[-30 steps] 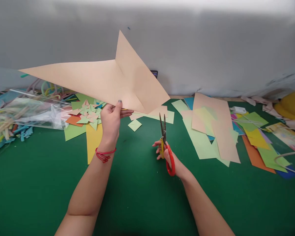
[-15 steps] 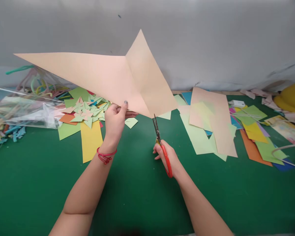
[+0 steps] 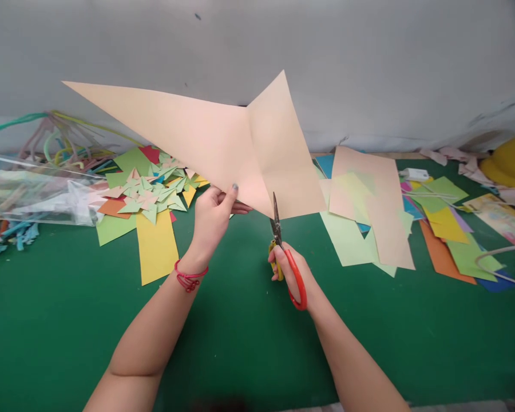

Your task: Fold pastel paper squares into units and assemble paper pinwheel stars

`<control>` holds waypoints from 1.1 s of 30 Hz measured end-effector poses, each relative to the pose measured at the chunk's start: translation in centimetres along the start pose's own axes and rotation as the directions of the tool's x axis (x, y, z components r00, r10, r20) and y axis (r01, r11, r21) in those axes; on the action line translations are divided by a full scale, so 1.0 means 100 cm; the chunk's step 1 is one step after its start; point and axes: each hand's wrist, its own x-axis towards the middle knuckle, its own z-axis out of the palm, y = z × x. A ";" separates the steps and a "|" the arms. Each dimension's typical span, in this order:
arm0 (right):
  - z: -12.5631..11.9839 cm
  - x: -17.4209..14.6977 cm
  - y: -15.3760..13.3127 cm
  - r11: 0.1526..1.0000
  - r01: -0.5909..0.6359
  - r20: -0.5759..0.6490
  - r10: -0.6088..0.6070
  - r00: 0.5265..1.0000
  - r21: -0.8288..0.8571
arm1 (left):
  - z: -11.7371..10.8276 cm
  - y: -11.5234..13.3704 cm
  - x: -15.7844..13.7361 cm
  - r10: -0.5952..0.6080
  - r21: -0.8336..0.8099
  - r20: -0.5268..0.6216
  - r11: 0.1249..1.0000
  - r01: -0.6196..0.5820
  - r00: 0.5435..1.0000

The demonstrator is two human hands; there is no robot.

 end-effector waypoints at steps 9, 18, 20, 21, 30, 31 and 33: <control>0.000 0.000 -0.001 1.000 -0.003 -0.012 0.003 1.000 0.008 | -0.001 -0.002 -0.002 0.029 0.027 0.022 0.999 -0.029 0.999; 0.000 0.000 -0.001 1.000 -0.009 0.000 0.009 1.000 0.013 | -0.001 -0.002 -0.001 0.012 0.022 0.001 1.000 -0.012 1.000; 0.000 0.000 -0.002 1.000 -0.012 0.005 0.012 1.000 0.012 | -0.001 -0.001 -0.001 0.005 0.026 0.008 1.000 -0.005 1.000; 0.000 0.000 -0.002 1.000 -0.014 0.006 0.014 1.000 0.011 | -0.001 0.000 -0.001 0.006 0.029 0.012 1.000 -0.007 1.000; -0.001 0.000 -0.001 1.000 -0.026 -0.001 0.026 1.000 0.007 | -0.002 -0.002 -0.001 0.036 0.038 0.018 0.999 -0.037 0.999; -0.001 0.000 -0.001 1.000 -0.025 -0.001 0.025 1.000 0.007 | -0.002 -0.002 -0.001 0.036 0.039 0.020 0.999 -0.037 0.999; -0.001 0.000 -0.002 1.000 -0.021 0.001 0.021 1.000 0.006 | -0.002 -0.002 0.000 0.034 0.042 0.022 0.999 -0.035 0.999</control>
